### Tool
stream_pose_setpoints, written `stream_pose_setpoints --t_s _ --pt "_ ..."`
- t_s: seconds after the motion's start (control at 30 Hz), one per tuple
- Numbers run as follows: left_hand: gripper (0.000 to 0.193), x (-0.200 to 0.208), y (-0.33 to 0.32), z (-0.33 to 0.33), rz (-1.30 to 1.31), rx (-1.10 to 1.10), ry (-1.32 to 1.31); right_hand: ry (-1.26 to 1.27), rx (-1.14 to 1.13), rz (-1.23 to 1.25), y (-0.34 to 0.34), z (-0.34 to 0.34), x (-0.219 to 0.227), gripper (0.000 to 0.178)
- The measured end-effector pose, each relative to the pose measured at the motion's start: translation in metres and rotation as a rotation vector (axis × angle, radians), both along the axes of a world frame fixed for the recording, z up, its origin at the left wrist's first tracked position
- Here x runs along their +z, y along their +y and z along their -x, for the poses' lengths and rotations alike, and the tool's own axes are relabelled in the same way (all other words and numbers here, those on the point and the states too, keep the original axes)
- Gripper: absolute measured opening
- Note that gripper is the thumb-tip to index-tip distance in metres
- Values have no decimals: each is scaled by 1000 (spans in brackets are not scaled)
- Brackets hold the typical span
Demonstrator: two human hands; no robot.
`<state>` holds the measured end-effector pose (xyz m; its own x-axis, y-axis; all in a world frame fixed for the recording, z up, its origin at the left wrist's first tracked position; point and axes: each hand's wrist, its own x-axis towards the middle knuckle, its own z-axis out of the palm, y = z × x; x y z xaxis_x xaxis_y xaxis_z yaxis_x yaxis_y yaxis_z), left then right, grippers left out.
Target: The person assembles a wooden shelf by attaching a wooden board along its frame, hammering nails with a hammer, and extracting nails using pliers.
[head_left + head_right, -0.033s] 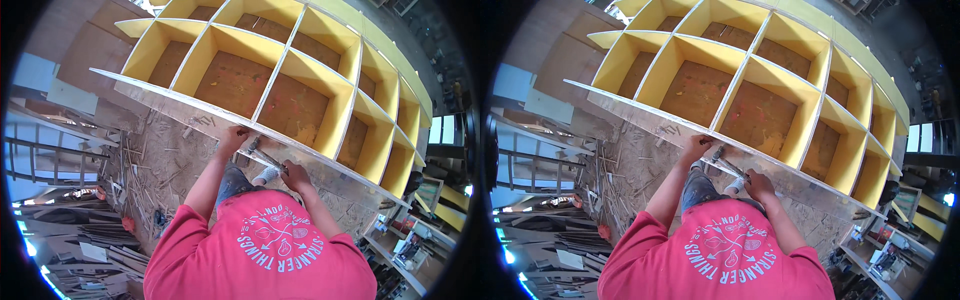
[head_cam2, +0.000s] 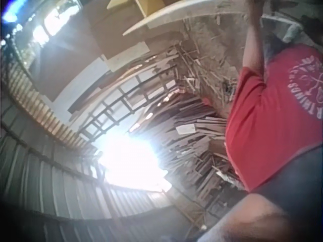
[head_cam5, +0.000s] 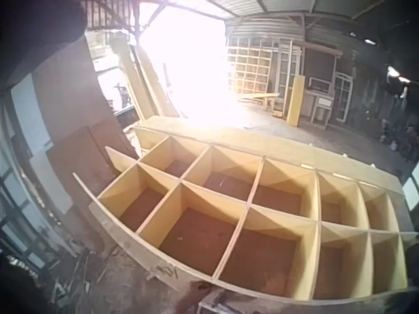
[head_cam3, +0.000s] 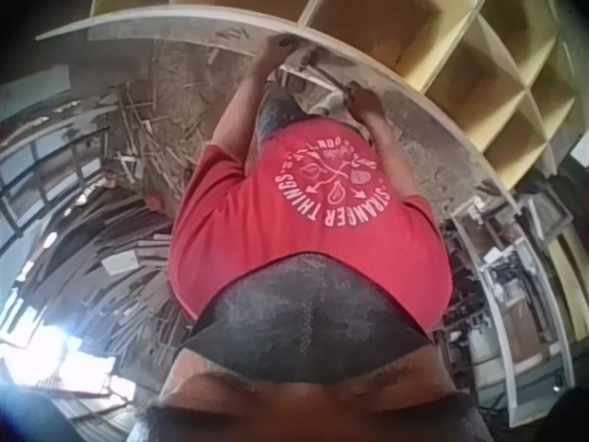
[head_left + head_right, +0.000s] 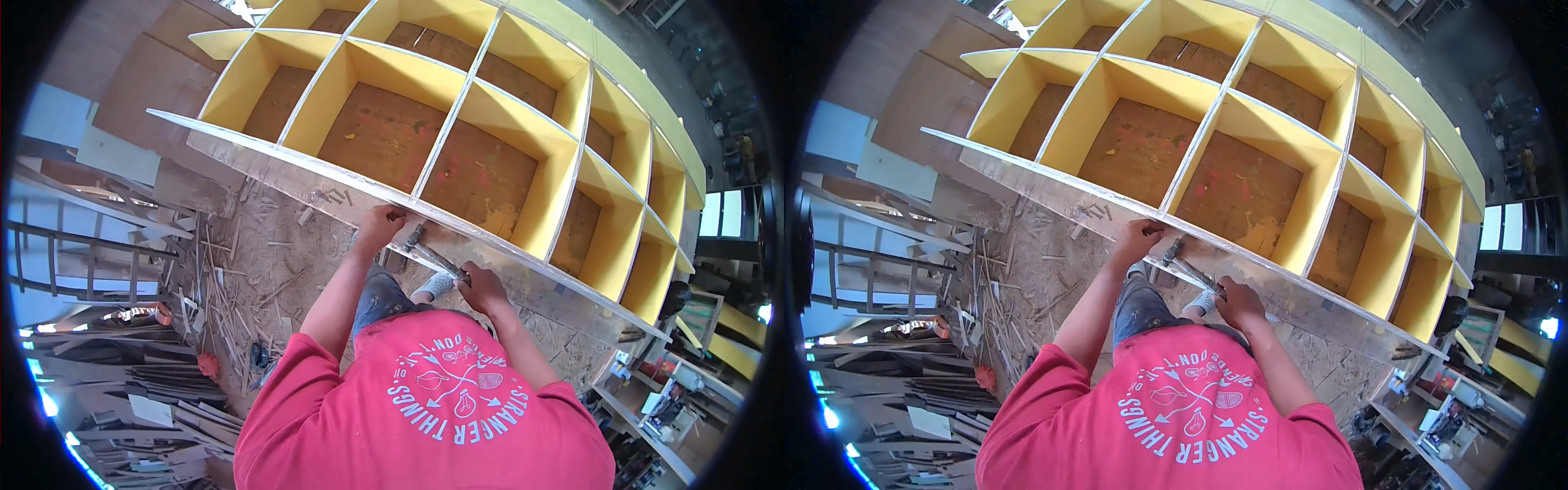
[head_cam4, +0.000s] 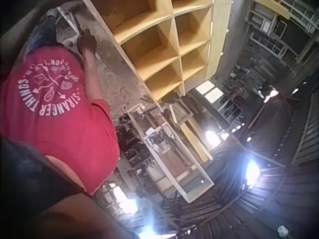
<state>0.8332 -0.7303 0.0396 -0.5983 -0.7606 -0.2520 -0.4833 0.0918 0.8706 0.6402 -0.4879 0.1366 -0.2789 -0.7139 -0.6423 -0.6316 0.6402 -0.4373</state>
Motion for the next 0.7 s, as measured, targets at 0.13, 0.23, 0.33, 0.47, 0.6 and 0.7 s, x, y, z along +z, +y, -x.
stream_pose_setpoints --t_s 0.13,0.23,0.33,0.47,0.6,0.7 --pt "30 6 -3 1 -5 -4 -37 12 14 -40 -4 -3 10 38" --pt "30 11 -6 3 -1 -25 -71 -1 60 -56 -6 -4 13 38" --pt "30 10 -10 2 27 -42 -99 35 118 -47 -10 -9 15 38" --pt "28 10 -13 2 34 -46 -115 2 141 -12 -19 -14 16 37" --pt "27 15 -14 5 40 -60 -100 -52 139 49 -25 -20 18 35" --pt "25 9 -16 5 50 -76 -164 -43 267 74 -27 -19 15 35"
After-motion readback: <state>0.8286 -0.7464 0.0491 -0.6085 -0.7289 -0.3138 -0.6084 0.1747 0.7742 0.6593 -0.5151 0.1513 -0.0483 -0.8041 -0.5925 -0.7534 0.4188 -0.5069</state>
